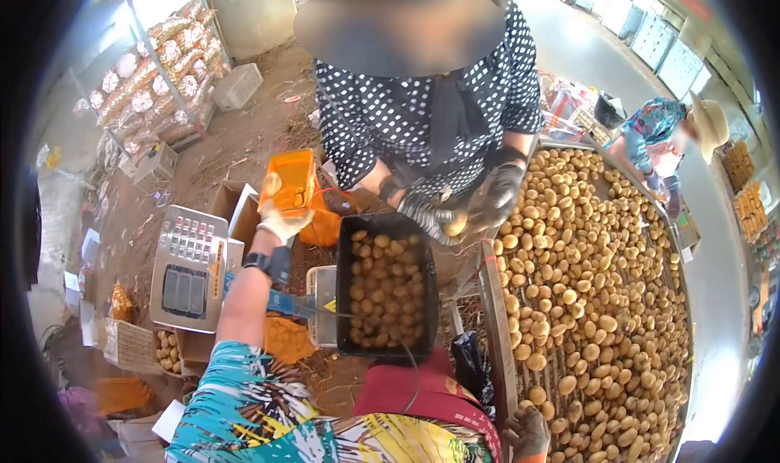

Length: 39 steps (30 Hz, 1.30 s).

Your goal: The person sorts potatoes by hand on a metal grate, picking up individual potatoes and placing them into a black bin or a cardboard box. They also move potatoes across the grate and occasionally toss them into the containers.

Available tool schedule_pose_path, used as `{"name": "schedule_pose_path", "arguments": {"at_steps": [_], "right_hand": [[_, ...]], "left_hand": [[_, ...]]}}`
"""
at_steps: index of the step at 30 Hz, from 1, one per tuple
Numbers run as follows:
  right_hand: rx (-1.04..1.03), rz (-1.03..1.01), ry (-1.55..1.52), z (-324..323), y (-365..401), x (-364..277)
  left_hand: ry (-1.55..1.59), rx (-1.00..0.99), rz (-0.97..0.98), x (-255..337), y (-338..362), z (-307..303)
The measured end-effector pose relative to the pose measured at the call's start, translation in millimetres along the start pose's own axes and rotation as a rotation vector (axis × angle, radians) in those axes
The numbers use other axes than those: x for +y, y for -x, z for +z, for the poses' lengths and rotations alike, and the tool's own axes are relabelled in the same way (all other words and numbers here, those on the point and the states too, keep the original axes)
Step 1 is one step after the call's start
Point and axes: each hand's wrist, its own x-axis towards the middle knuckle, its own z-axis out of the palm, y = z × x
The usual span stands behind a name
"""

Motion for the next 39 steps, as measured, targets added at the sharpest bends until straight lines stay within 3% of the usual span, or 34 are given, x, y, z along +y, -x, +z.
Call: {"name": "schedule_pose_path", "arguments": {"at_steps": [2, 4, 6, 7, 8, 9, 11, 13, 16, 18, 19, 20, 21, 22, 23, 25, 26, 27, 29, 30, 32, 34, 36, 39], "right_hand": [[0.03, -0.006, 0.024, 4, 6, 2], [0.058, -0.011, 0.031, 3, 12, 7], [0.088, -0.015, 0.028, -2, 18, 13], [0.106, -0.016, 0.027, -5, 20, 16], [0.116, -0.014, 0.027, -9, 24, 18], [0.128, -0.015, 0.024, -12, 25, 19], [0.145, -0.019, 0.023, -18, 29, 20], [0.164, -0.023, 0.013, -22, 29, 22], [0.197, -0.033, -0.008, -29, 34, 24], [0.227, -0.027, -0.026, -38, 43, 28], [0.243, -0.041, -0.009, -45, 51, 32], [0.252, -0.072, 0.02, -52, 62, 40], [0.208, -0.216, 0.243, -60, 65, 49], [0.196, -0.375, 0.481, -68, 68, 59], [0.216, -0.538, 0.69, -77, 71, 68], [0.297, -0.411, 0.315, -77, 87, 74], [0.331, -0.299, 0.072, -74, 98, 72], [0.36, -0.263, 0.042, -79, 106, 77], [0.412, -0.189, -0.097, -88, 117, 85], [0.461, -0.209, 0.061, -88, 128, 80], [0.48, -0.175, -0.209, -94, 134, 88], [0.49, -0.195, -0.258, -99, 137, 93], [0.501, -0.215, -0.299, -103, 138, 95], [0.497, -0.182, -0.248, -117, 131, 98]], "left_hand": [[0.105, 0.31, -0.241, -46, 12, 15], [-0.066, 0.053, -0.357, -120, 53, 25], [-0.487, -0.162, -0.365, -208, 92, 20], [-0.722, -0.393, -0.379, -230, 139, 36], [-0.801, -0.503, -0.336, -245, 197, 67], [-0.835, -0.671, -0.491, -279, 214, 65], [-0.937, -1.041, -0.57, -275, 278, 110], [-1.124, -1.261, -0.325, -353, 294, 99], [-1.243, -1.474, -0.158, -376, 313, 132], [-1.421, -1.579, 0.429, -423, 307, 129], [-1.405, -1.609, 0.55, -448, 301, 129], [-1.45, -1.626, 0.421, -440, 303, 139], [-1.479, -1.535, 0.49, -451, 301, 135], [-1.65, -1.542, 0.345, -422, 306, 156], [-1.621, -1.478, 0.53, -441, 291, 145], [-1.68, -1.245, 0.487, -443, 291, 148], [-1.735, -1.263, 0.501, -446, 290, 153], [-1.833, -1.297, 0.512, -446, 289, 160], [-2.039, -1.154, 0.559, -464, 285, 158], [-1.877, -1.205, 0.746, -464, 284, 152], [-1.783, -1.173, 0.859, -467, 284, 147], [-1.696, -1.209, 0.871, -465, 285, 144], [-1.859, -1.261, 0.717, -459, 288, 149], [-1.872, -1.308, 0.785, -464, 286, 146]]}}
